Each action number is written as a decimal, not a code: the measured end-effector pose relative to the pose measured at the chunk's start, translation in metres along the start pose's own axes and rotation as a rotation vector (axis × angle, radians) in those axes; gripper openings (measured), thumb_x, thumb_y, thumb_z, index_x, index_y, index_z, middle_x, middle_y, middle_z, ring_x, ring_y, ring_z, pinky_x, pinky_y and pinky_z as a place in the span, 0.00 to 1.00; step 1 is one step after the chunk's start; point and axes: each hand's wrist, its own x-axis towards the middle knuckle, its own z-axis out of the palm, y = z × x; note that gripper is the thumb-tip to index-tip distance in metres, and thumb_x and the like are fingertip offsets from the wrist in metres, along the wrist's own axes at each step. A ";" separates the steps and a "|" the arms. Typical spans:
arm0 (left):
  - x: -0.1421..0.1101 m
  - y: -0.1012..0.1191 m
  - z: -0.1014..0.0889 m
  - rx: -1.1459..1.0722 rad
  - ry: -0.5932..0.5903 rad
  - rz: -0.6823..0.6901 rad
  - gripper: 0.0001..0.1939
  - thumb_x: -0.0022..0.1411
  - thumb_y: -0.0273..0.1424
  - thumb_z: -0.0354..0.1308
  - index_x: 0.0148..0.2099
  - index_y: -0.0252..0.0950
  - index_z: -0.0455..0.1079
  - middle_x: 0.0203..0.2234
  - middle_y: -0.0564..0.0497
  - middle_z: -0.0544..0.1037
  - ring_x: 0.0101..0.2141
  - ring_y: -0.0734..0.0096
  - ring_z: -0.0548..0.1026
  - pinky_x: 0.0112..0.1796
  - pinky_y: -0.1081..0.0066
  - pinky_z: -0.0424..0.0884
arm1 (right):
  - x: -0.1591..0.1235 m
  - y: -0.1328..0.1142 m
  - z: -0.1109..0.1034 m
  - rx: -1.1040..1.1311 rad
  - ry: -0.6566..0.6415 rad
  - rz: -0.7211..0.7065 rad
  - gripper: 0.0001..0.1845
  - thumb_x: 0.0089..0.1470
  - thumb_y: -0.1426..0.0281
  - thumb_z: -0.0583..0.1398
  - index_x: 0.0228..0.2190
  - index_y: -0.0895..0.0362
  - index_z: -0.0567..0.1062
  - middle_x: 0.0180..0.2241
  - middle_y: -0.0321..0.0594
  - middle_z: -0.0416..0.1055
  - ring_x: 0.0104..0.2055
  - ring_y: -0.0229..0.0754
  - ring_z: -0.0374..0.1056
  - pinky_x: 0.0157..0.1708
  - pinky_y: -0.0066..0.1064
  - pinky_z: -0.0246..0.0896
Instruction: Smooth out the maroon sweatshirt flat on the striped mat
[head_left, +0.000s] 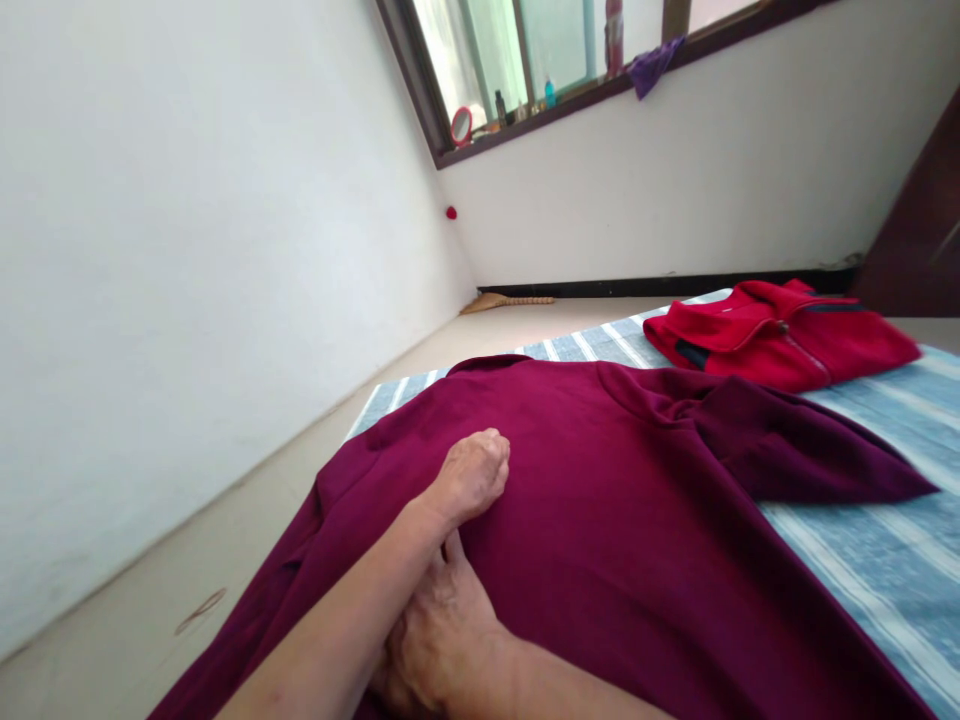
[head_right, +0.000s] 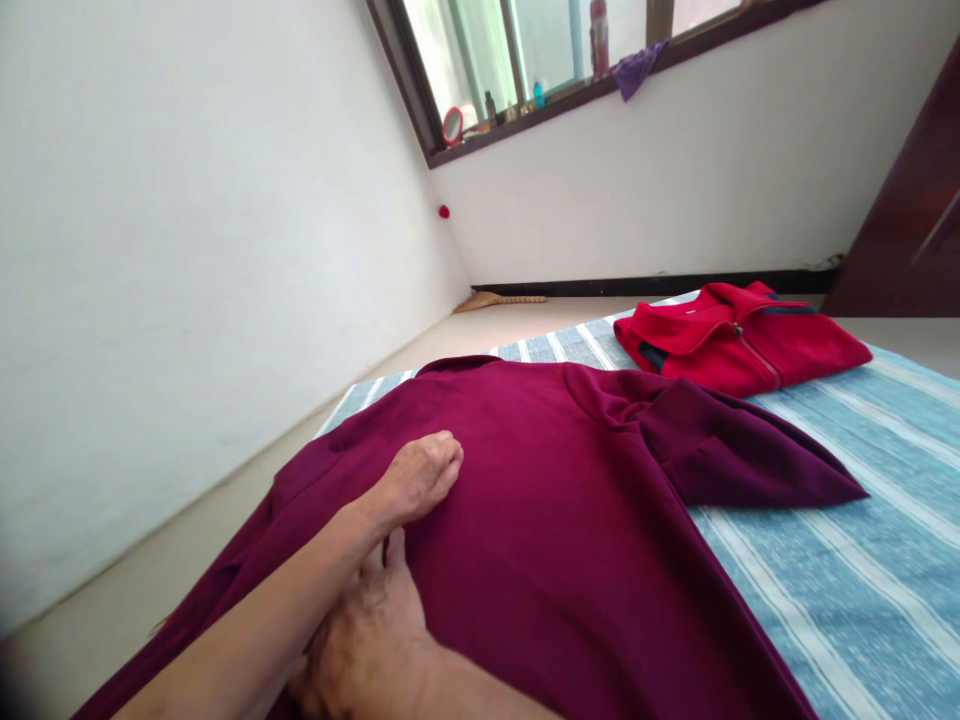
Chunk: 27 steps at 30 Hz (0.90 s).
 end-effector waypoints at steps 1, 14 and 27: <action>0.000 -0.005 0.000 -0.038 0.019 -0.028 0.09 0.60 0.25 0.46 0.33 0.35 0.68 0.30 0.47 0.72 0.32 0.68 0.72 0.36 0.70 0.67 | -0.001 0.000 -0.002 -0.005 0.007 0.007 0.28 0.57 0.60 0.53 0.56 0.58 0.62 0.63 0.52 0.49 0.63 0.63 0.43 0.58 0.61 0.39; 0.015 -0.022 0.010 -0.083 0.082 -0.233 0.11 0.63 0.28 0.45 0.32 0.35 0.68 0.31 0.48 0.75 0.33 0.69 0.73 0.36 0.71 0.65 | -0.003 -0.001 -0.014 -0.010 -0.057 0.034 0.35 0.56 0.60 0.53 0.61 0.63 0.54 0.65 0.53 0.45 0.66 0.63 0.35 0.59 0.63 0.38; 0.023 -0.018 0.018 0.009 0.022 -0.211 0.12 0.64 0.27 0.45 0.36 0.33 0.70 0.34 0.46 0.75 0.36 0.65 0.74 0.38 0.69 0.66 | -0.002 -0.001 -0.014 -0.040 -0.058 0.012 0.37 0.56 0.59 0.55 0.62 0.64 0.53 0.65 0.53 0.42 0.66 0.64 0.27 0.59 0.67 0.24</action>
